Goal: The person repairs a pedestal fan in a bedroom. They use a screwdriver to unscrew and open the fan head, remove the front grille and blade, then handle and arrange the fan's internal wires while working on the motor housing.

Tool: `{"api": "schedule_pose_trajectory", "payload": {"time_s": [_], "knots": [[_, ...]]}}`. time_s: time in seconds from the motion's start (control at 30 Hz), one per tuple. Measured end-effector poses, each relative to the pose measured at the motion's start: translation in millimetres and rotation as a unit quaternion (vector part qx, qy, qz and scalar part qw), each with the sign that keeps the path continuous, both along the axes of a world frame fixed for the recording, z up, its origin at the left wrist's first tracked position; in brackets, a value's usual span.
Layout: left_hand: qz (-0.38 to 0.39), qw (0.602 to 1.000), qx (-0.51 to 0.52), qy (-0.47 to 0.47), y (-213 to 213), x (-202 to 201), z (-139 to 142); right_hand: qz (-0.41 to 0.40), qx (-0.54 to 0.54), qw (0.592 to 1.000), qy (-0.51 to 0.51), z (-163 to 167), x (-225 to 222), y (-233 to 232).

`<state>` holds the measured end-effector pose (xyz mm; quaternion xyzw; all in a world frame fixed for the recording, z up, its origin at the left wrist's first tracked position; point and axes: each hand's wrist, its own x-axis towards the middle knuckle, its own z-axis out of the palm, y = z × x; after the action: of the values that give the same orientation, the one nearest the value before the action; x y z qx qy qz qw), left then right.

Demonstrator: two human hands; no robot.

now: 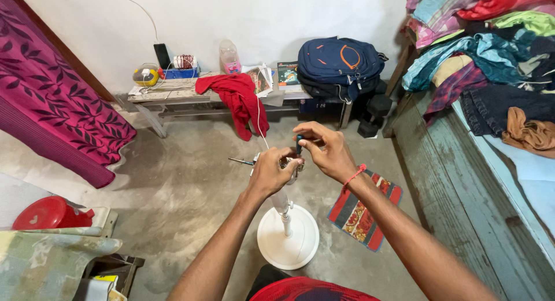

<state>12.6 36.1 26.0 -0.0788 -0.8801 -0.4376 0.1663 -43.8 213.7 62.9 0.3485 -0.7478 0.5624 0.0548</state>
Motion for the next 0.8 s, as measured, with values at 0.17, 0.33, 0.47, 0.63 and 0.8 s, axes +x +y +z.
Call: {"api": "schedule_pose_trajectory", "payload": {"time_s": [0.17, 0.33, 0.47, 0.63, 0.8], "knots": [[-0.020, 0.999, 0.048, 0.010, -1, -2, -3, 0.004, 0.030, 0.999, 0.011, 0, 2, 0], [-0.021, 0.999, 0.044, 0.000, 3, -3, -5, -0.024, -0.005, 0.999, -0.025, -9, -3, -3], [-0.016, 0.999, 0.044, 0.008, 4, -3, -5, -0.043, -0.009, 0.999, -0.022, -14, -6, -2], [0.005, 0.997, 0.074, -0.010, 3, -2, -2, 0.035, -0.012, 0.999, -0.012, -11, -5, -1], [-0.032, 0.998, 0.039, 0.030, 1, 1, 1, 0.022, 0.057, 0.998, 0.012, -2, -3, -2]]}}
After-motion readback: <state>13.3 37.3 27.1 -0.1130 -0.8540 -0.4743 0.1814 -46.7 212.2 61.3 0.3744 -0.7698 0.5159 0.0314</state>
